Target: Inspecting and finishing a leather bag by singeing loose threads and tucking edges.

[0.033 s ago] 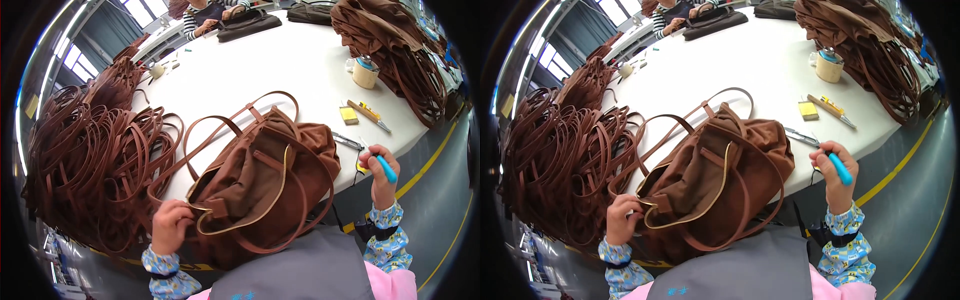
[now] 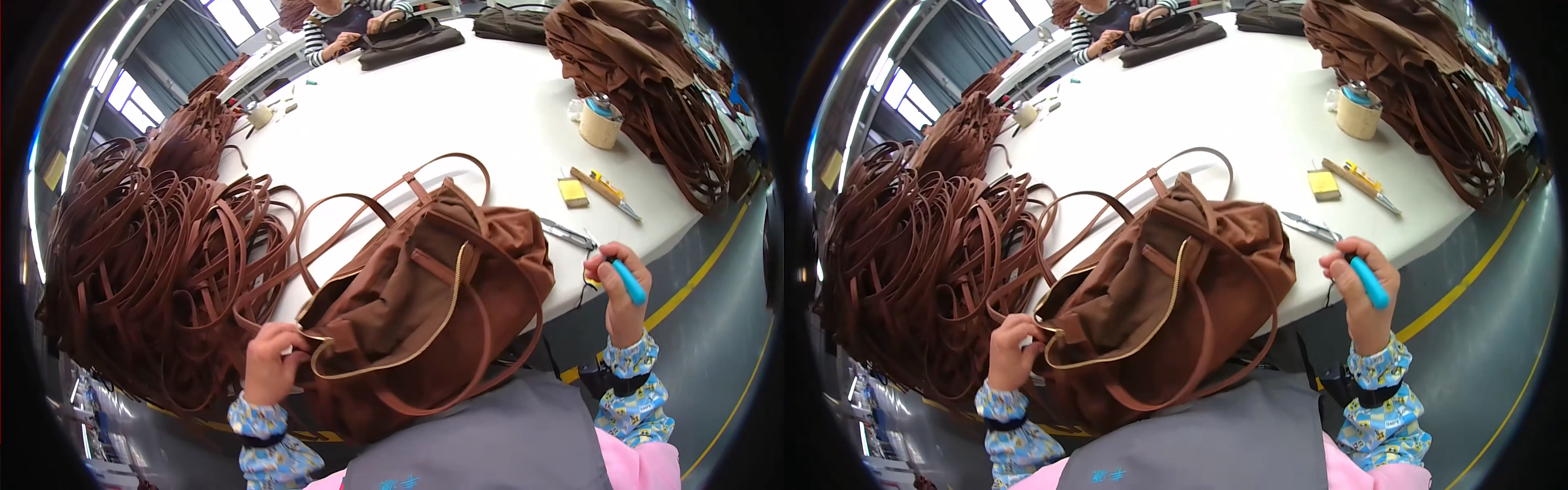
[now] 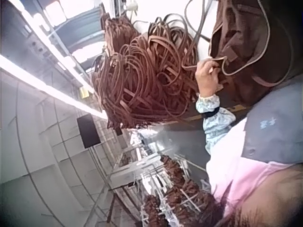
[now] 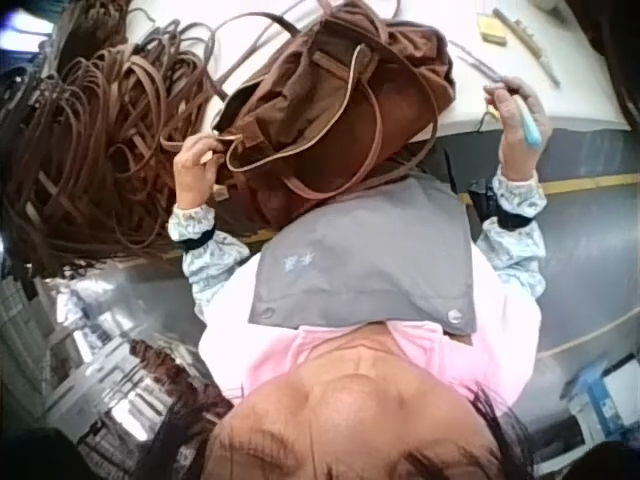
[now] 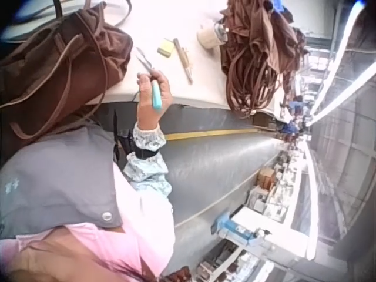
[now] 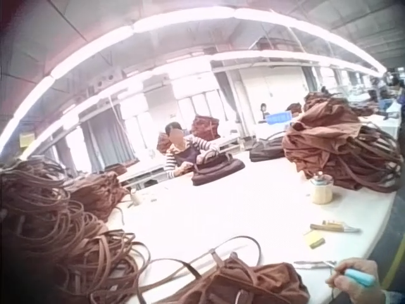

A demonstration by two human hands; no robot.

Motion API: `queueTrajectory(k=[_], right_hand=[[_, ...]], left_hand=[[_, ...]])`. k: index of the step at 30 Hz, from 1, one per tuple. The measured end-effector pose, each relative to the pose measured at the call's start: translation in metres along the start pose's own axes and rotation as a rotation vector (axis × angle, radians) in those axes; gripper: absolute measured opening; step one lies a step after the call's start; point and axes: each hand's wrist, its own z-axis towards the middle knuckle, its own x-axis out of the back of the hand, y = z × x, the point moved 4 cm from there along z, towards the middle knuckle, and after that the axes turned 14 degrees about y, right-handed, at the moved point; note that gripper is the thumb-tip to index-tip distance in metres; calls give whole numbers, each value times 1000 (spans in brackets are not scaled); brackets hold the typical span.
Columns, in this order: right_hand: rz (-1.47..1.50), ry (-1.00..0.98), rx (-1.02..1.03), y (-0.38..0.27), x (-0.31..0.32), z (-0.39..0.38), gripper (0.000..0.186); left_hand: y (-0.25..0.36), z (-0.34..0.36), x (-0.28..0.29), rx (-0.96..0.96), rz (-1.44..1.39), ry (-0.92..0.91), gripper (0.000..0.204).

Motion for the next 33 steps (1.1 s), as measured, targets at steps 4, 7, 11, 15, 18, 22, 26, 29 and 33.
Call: queueTrajectory(k=[4, 7, 11, 15, 18, 22, 26, 29, 33], right_hand=[[-75, -176, 85, -4, -29, 4, 22], [-140, -401, 160, -13, -77, 9, 26], [-427, -560, 418, -9, -126, 15, 31], [-519, -485, 652, 15, -140, 11, 26], [-405, -486, 411, 26, -134, 8, 22], [-467, -423, 549, 28, -130, -6, 22], [-509, -462, 600, 30, -125, -15, 24], [-389, -445, 417, 25, -115, -17, 23], [-357, -460, 380, 21, -110, -22, 22]], left_hand=[[-19, 11, 2, -7, 178, 111, 18], [35, 15, 13, -24, 138, 389, 20], [95, 10, -31, -142, -149, -16, 36], [80, -6, -67, -130, -128, -55, 33], [64, -14, -77, -145, -75, -22, 26], [59, -17, -81, -174, -63, 16, 20], [50, -21, -71, -184, -213, 39, 18], [38, -16, -49, -99, -400, 98, 14], [27, -10, -47, -15, -416, 62, 11]])
